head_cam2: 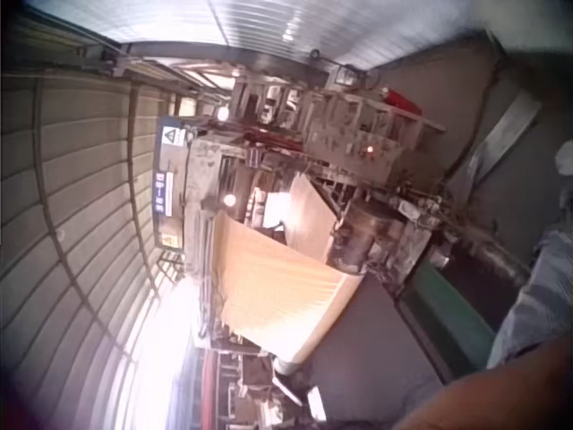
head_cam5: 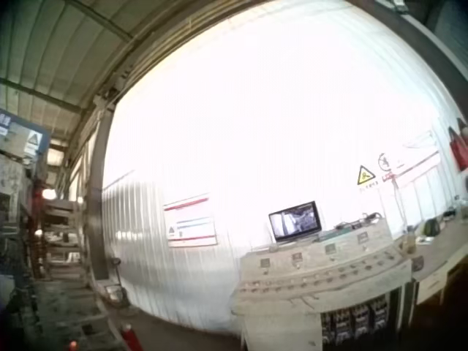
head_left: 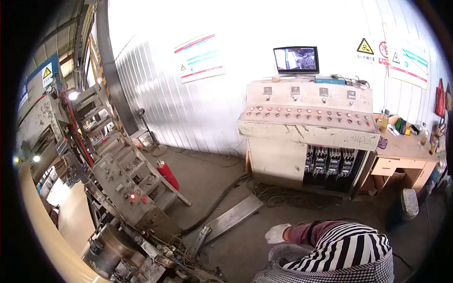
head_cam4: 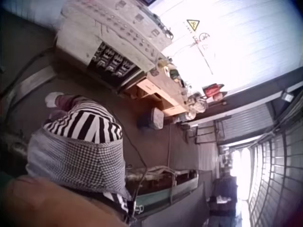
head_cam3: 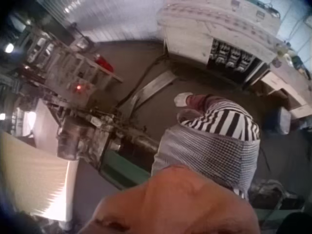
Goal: Handling and aligning large black sheets coming off a manufacturing conveyor machine.
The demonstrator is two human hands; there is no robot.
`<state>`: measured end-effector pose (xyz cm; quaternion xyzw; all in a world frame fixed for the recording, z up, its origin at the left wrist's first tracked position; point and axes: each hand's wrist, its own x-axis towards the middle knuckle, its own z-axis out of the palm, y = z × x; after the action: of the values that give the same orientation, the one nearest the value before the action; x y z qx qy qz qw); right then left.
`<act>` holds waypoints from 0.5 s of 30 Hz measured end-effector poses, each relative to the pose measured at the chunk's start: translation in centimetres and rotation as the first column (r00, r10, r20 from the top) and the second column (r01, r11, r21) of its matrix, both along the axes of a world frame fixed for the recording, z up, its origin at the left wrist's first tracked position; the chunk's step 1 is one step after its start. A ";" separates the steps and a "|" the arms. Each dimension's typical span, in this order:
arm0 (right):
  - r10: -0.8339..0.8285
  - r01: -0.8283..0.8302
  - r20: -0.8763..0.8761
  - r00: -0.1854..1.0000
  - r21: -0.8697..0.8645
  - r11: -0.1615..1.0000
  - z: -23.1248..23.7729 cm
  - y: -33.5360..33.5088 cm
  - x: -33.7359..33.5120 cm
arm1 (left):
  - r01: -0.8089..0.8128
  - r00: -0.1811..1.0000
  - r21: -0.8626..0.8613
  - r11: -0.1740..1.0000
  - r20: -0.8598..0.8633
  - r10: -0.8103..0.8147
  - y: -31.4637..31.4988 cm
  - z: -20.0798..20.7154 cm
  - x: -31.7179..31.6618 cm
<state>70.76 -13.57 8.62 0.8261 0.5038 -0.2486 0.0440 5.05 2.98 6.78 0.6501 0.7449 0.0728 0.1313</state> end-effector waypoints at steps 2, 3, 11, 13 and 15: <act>-0.179 0.175 0.002 0.984 -0.215 0.961 0.2 -5.0 2.7 | 0.025 1.000 0.004 1.000 0.000 -0.025 0.7 0.0 0.6; -0.282 0.279 0.027 0.959 -0.275 0.920 0.4 -7.3 3.2 | 0.033 0.999 0.008 0.999 -0.003 -0.033 0.8 0.1 0.7; -0.268 0.267 0.026 0.963 -0.228 0.936 -1.6 -8.1 3.0 | -0.013 1.000 0.059 0.998 -0.011 0.014 1.3 -2.4 -2.1; -0.102 0.100 -0.010 0.995 -0.108 0.989 -2.8 -4.0 2.1 | -0.079 0.997 0.073 0.994 -0.015 0.080 -0.4 -3.8 -5.3; 0.035 -0.034 -0.018 0.999 0.020 0.999 -2.9 -0.4 1.5 | -0.229 0.972 0.056 0.972 -0.050 0.232 -6.3 -5.9 -10.3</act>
<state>72.25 -13.97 5.72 0.8154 0.5209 -0.2501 0.0355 -5.25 -3.33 0.89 0.5642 0.8166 0.0878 0.0845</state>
